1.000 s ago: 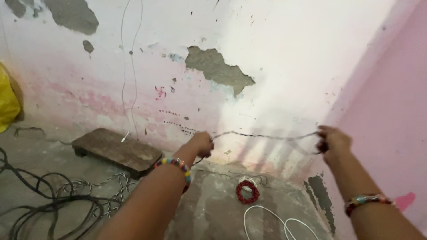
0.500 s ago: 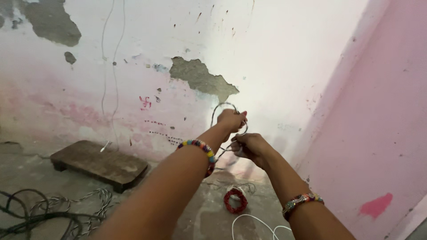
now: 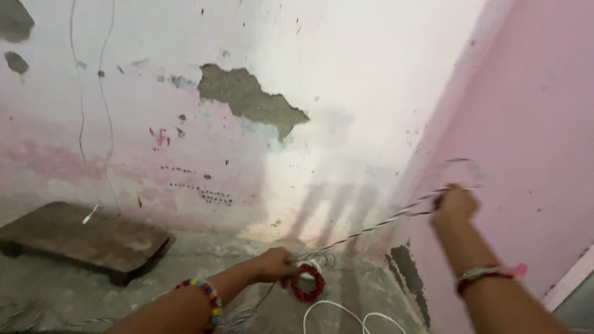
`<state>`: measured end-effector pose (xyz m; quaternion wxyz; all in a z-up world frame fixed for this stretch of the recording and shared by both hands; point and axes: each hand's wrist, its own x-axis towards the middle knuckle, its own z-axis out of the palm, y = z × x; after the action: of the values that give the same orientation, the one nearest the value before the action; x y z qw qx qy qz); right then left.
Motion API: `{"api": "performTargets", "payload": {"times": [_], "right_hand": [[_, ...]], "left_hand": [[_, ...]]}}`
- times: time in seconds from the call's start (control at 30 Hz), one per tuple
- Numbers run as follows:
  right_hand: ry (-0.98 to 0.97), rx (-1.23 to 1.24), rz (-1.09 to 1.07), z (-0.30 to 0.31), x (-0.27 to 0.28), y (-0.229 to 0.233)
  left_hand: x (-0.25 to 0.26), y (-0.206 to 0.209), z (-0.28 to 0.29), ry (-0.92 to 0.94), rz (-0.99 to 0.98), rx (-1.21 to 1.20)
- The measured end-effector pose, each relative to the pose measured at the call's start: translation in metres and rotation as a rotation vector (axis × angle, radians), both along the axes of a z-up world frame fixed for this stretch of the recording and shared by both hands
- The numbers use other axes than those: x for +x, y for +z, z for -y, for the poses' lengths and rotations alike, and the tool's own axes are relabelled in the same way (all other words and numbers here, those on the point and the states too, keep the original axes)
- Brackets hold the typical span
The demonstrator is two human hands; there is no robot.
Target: The person coils various black and white cables by hand while sitting on the floor.
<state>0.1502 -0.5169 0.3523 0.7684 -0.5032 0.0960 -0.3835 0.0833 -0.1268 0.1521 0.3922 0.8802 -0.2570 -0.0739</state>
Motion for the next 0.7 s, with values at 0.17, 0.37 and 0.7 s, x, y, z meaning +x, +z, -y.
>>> {"api": "performTargets", "payload": {"times": [0.17, 0.37, 0.7], "right_hand": [[-0.041, 0.066, 0.033, 0.043, -0.024, -0.018], [0.455, -0.401, -0.349, -0.002, -0.024, -0.073], [0.843, -0.622, -0.538, -0.172, -0.081, -0.114]], "left_hand": [[0.019, -0.06, -0.056, 0.15, -0.2, -0.131], [0.048, 0.018, -0.01, 0.469, -0.104, -0.358], [0.039, 0.107, 0.079, 0.331, -0.535, -1.092]]}}
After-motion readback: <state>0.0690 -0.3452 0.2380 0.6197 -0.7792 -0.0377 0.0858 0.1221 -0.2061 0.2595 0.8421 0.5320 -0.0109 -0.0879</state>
